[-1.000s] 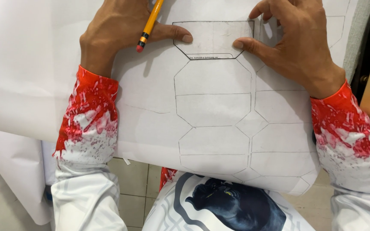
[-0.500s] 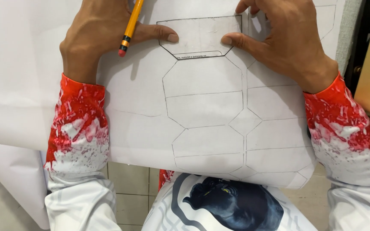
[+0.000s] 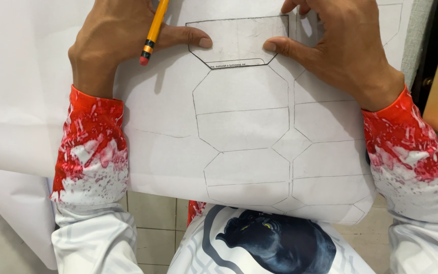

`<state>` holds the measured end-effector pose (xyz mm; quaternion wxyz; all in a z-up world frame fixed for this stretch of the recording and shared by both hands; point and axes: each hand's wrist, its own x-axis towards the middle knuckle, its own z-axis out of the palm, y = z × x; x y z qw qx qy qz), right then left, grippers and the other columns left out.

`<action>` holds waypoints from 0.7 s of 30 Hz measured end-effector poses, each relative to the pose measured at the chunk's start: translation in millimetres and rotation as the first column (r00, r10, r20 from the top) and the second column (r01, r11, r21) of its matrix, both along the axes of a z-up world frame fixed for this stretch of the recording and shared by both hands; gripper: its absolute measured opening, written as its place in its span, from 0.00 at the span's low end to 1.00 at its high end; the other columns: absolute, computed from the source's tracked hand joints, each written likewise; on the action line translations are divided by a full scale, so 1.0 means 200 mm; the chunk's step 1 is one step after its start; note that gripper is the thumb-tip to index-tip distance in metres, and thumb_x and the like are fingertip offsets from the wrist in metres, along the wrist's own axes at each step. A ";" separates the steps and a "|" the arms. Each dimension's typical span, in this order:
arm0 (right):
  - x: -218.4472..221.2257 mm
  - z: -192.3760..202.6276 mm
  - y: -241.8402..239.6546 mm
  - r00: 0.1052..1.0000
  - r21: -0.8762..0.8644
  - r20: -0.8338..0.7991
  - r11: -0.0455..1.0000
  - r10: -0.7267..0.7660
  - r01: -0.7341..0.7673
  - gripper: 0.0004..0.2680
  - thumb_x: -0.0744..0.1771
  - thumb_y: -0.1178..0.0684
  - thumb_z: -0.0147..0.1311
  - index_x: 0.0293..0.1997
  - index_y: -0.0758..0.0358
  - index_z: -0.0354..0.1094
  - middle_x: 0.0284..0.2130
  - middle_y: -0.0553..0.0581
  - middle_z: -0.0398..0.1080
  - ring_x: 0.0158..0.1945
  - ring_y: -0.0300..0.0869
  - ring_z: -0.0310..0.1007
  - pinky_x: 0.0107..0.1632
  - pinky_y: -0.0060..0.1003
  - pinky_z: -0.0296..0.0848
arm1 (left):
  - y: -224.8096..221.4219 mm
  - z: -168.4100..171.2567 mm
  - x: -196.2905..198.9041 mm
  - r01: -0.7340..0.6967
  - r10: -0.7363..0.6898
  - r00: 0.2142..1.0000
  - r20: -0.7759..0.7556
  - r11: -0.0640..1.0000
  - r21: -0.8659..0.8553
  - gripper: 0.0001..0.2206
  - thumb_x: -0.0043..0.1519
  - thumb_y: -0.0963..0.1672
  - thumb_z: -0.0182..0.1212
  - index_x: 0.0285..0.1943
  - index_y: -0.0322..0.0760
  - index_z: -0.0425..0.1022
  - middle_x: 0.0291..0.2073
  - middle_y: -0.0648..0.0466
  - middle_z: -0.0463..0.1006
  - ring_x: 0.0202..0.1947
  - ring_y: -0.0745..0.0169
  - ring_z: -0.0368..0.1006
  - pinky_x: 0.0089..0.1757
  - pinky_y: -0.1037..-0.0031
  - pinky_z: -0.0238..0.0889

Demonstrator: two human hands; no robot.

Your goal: Tracing a small geometric template onto a large paper pattern sheet using a pencil.

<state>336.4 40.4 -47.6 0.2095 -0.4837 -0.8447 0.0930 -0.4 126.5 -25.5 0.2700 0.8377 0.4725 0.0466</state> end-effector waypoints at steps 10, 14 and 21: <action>0.00 0.01 0.01 0.999 0.020 -0.026 0.999 0.033 -0.033 0.19 0.74 0.42 0.84 0.53 0.67 0.75 0.39 0.58 0.72 0.42 0.46 0.71 0.46 0.42 0.67 | -0.02 0.10 0.06 -0.125 0.101 0.986 -0.136 0.975 -0.185 0.43 0.62 0.64 0.77 0.29 0.45 0.41 0.20 0.62 0.43 0.22 0.68 0.39 0.27 0.64 0.35; 0.00 0.01 0.01 0.999 0.042 -0.011 0.998 0.050 -0.049 0.19 0.75 0.41 0.83 0.53 0.67 0.75 0.39 0.58 0.71 0.41 0.45 0.71 0.46 0.41 0.68 | -0.02 0.07 0.05 -0.098 0.076 0.988 -0.133 0.981 -0.167 0.42 0.62 0.65 0.76 0.32 0.44 0.42 0.22 0.60 0.44 0.23 0.66 0.41 0.28 0.62 0.37; 0.00 0.01 0.01 0.999 0.030 -0.024 0.999 0.042 -0.042 0.19 0.75 0.42 0.83 0.53 0.67 0.75 0.39 0.59 0.71 0.40 0.46 0.70 0.45 0.41 0.68 | -0.02 0.06 0.04 -0.079 0.064 0.991 -0.116 0.988 -0.133 0.43 0.63 0.66 0.77 0.30 0.44 0.42 0.20 0.62 0.43 0.22 0.68 0.39 0.27 0.64 0.35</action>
